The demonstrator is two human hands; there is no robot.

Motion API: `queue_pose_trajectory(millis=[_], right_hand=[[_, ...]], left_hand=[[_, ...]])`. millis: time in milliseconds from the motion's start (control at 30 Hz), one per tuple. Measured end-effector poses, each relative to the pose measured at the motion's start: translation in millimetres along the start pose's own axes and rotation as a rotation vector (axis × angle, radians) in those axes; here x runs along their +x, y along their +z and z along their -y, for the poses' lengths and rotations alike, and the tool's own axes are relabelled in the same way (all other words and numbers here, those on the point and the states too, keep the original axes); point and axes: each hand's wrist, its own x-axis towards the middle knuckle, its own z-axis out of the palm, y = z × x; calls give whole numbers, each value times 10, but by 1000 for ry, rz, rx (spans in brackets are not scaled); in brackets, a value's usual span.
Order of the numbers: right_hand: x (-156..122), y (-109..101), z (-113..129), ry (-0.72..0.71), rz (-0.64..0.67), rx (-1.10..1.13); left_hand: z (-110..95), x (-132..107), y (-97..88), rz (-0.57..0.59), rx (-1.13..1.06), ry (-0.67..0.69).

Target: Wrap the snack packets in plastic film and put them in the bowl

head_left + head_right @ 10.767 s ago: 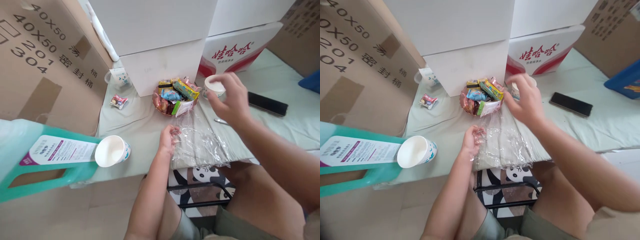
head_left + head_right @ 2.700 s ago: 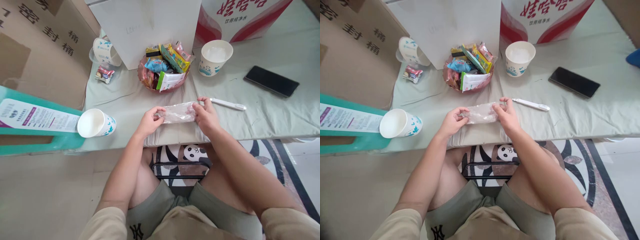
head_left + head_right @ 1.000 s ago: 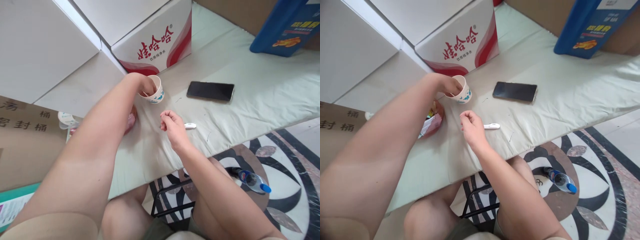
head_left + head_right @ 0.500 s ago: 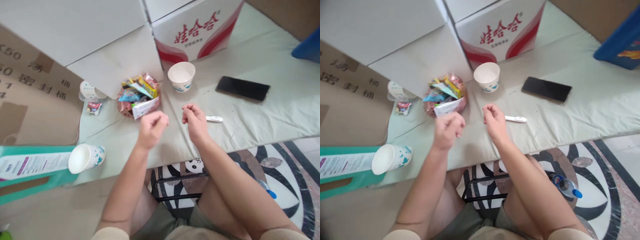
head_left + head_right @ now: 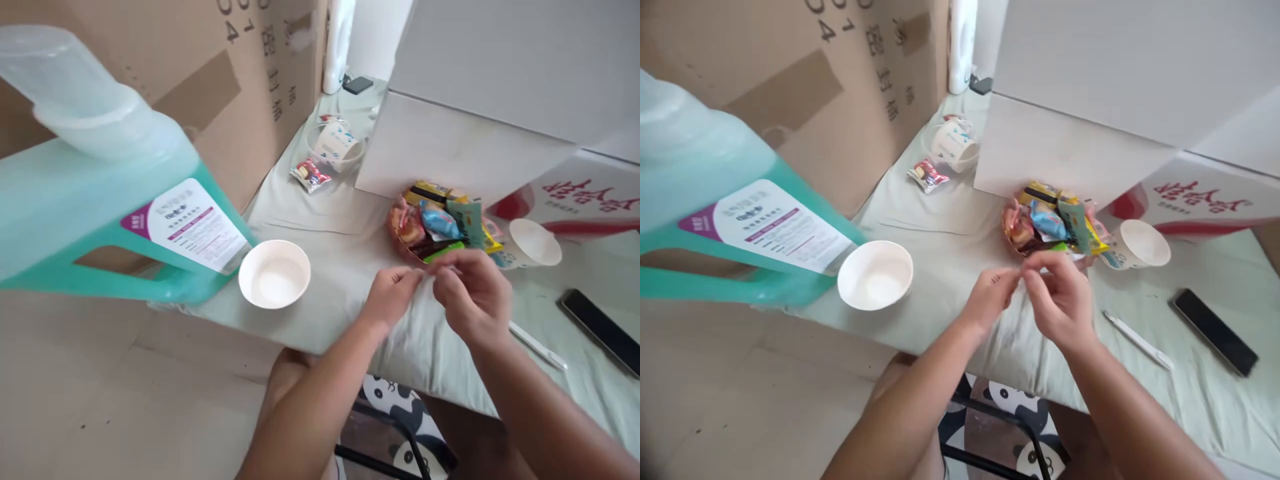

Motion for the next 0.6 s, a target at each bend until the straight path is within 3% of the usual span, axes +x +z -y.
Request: queue_pose_trajectory(millis=[133, 233, 300, 433, 600], right_hand=[[1138, 850, 300, -174, 208, -208], [1928, 1445, 239, -248, 310, -533], [2275, 1717, 142, -224, 393, -793], [2460, 1933, -4, -130, 462, -1009], [2186, 1852, 21, -191, 553, -990]], left_hand=[[-108, -7, -58, -98, -336, -211], [-151, -17, -135, -117, -433, -236], [-175, -21, -203, -120, -426, -224], [-235, -51, -304, -119, -398, -212], [-243, -94, -255, -129, -396, -222]])
